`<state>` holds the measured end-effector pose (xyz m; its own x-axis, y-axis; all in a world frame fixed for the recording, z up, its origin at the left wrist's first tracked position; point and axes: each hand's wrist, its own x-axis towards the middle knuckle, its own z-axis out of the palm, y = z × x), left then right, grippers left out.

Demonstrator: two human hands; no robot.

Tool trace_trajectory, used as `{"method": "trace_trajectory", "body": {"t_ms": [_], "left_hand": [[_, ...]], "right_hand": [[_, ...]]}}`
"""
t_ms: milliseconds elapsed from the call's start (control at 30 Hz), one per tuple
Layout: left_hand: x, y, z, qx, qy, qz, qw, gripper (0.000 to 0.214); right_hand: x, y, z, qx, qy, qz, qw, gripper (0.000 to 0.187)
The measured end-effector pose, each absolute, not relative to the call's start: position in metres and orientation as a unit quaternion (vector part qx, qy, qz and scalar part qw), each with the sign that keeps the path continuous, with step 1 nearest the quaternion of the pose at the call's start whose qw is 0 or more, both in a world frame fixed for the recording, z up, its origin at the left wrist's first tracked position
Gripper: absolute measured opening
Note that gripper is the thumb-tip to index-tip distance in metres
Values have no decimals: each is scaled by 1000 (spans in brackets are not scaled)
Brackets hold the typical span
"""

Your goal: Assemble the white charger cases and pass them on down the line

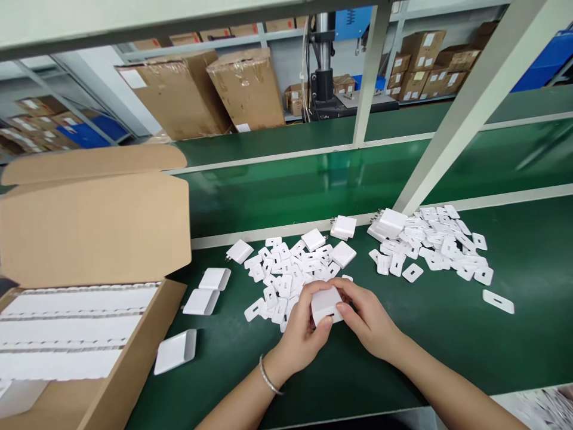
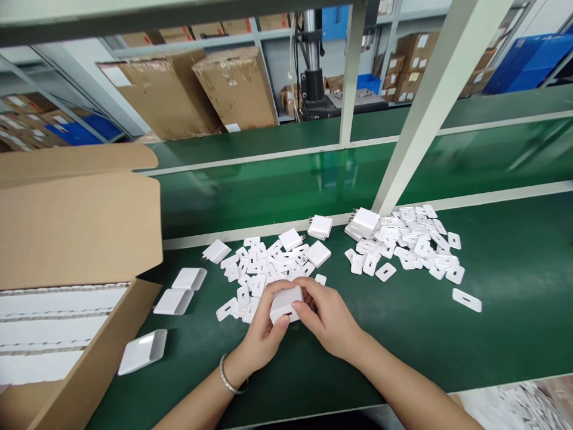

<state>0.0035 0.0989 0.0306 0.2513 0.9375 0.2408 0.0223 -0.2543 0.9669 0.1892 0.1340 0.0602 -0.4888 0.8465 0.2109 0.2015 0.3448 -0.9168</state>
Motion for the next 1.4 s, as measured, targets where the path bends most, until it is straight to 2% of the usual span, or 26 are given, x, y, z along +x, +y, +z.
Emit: {"method": "trace_trajectory", "body": {"t_ms": [200,467,667,867,1167,1400], "left_hand": [[0,101,31,648,360,481,468,48],[0,103,25,661,364,505,420,35],[2,103,28,619,363,517,467,36],[0,101,28,594,361,499,517,55],[2,104,29,668,376,485,421,37],[2,103,31,664,357,468,461,38]], "right_hand": [[189,133,58,-370,-726,451,364,41],[188,133,56,-339,-715,469,393,42],[187,133,55,-360,-712,484,360,37],[187,133,52,-374,-701,488,363,34],[187,136,53,-363,-710,477,370,41],[188,136,54,-379,-732,438,358,40]]}}
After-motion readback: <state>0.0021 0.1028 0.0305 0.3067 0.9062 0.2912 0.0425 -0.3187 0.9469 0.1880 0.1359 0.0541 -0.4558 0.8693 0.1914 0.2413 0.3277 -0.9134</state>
